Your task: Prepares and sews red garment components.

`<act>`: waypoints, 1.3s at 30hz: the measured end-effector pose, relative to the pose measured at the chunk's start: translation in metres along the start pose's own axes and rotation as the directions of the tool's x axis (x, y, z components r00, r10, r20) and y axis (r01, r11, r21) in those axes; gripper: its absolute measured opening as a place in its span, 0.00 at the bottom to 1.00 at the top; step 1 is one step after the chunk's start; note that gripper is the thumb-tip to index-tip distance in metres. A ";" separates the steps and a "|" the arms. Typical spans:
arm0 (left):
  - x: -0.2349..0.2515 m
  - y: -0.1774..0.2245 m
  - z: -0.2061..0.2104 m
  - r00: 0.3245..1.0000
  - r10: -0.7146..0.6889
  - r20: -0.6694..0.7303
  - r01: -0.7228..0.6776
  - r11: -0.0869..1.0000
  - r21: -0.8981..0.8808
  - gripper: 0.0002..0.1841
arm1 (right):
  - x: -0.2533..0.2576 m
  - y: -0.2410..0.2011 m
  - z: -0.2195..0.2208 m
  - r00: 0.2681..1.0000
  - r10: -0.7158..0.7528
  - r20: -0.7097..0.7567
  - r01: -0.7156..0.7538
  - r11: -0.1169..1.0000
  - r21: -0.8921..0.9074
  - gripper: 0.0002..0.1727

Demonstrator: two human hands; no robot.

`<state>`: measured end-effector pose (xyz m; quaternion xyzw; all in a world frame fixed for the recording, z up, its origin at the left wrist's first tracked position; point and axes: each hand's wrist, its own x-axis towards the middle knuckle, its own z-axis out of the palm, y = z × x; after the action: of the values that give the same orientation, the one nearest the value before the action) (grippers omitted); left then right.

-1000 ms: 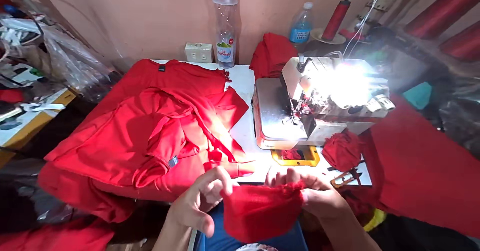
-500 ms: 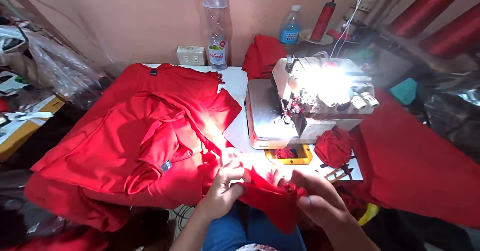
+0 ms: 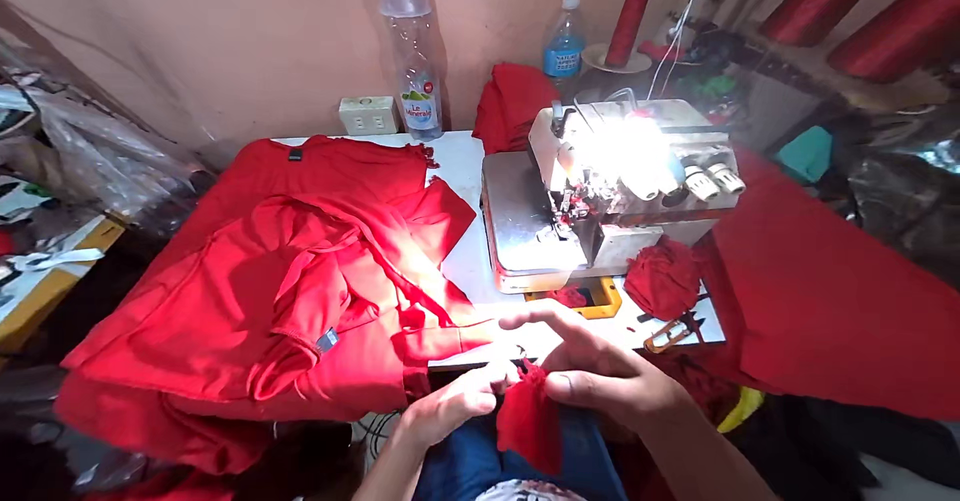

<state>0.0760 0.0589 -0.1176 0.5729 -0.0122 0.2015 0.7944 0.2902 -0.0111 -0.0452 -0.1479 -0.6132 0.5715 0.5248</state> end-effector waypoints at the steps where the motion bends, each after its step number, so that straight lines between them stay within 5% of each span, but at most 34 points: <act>1: 0.001 0.001 -0.003 1.000 0.015 0.009 -0.016 0.999 0.028 0.17 | 0.000 0.004 -0.002 1.000 0.016 -0.006 -0.016 1.000 0.014 0.25; 7: 0.011 0.009 -0.023 0.972 0.143 0.184 -0.147 0.989 0.010 0.15 | -0.001 0.011 -0.008 0.999 0.047 -0.022 -0.043 0.989 0.138 0.27; 13: 0.009 0.038 -0.020 0.901 0.433 0.019 -0.432 0.901 -0.044 0.11 | -0.005 0.019 -0.005 0.975 0.195 -0.108 -0.195 0.981 0.009 0.19; 16: 0.007 0.055 -0.022 0.927 0.364 0.088 -0.372 0.922 0.104 0.10 | -0.007 0.026 -0.003 0.964 0.242 -0.107 -0.246 0.969 -0.028 0.06; 18: -0.002 0.060 -0.021 0.961 0.263 0.087 -0.276 0.894 0.352 0.12 | -0.011 0.028 0.000 0.975 0.203 -0.093 -0.211 0.974 -0.083 0.04; 20: -0.018 0.062 -0.013 0.988 0.154 -0.024 -0.111 0.801 0.589 0.14 | -0.013 0.032 0.003 0.987 0.144 -0.071 -0.156 0.966 -0.206 0.06; 23: -0.044 0.052 -0.007 0.971 0.145 -0.189 0.037 0.693 0.720 0.14 | -0.012 0.048 0.003 0.982 0.133 -0.131 -0.175 0.900 -0.399 0.10; 27: -0.046 0.048 -0.008 0.852 0.343 -0.395 0.259 0.381 0.888 0.14 | 0.009 0.074 -0.005 0.947 0.054 -0.316 -0.258 0.715 -0.650 0.11; 30: -0.033 0.057 -0.020 0.833 0.261 -0.487 0.464 0.149 0.873 0.13 | 0.023 0.090 -0.009 0.947 -0.008 -0.322 -0.278 0.488 -0.828 0.09; 34: -0.029 0.064 -0.033 0.828 0.119 -0.548 0.526 0.172 0.833 0.13 | 0.023 0.093 -0.002 0.943 0.000 -0.332 -0.302 0.415 -0.858 0.06; 39: -0.027 0.068 -0.045 0.890 0.077 -0.449 0.428 0.198 0.882 0.15 | 0.019 0.091 -0.003 0.950 -0.116 -0.292 -0.217 0.427 -0.878 0.04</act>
<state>0.0187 0.1094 -0.0785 0.8828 0.3446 0.1809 0.2631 0.2470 0.0333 -0.1142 -0.5110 -0.7281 0.1400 0.4348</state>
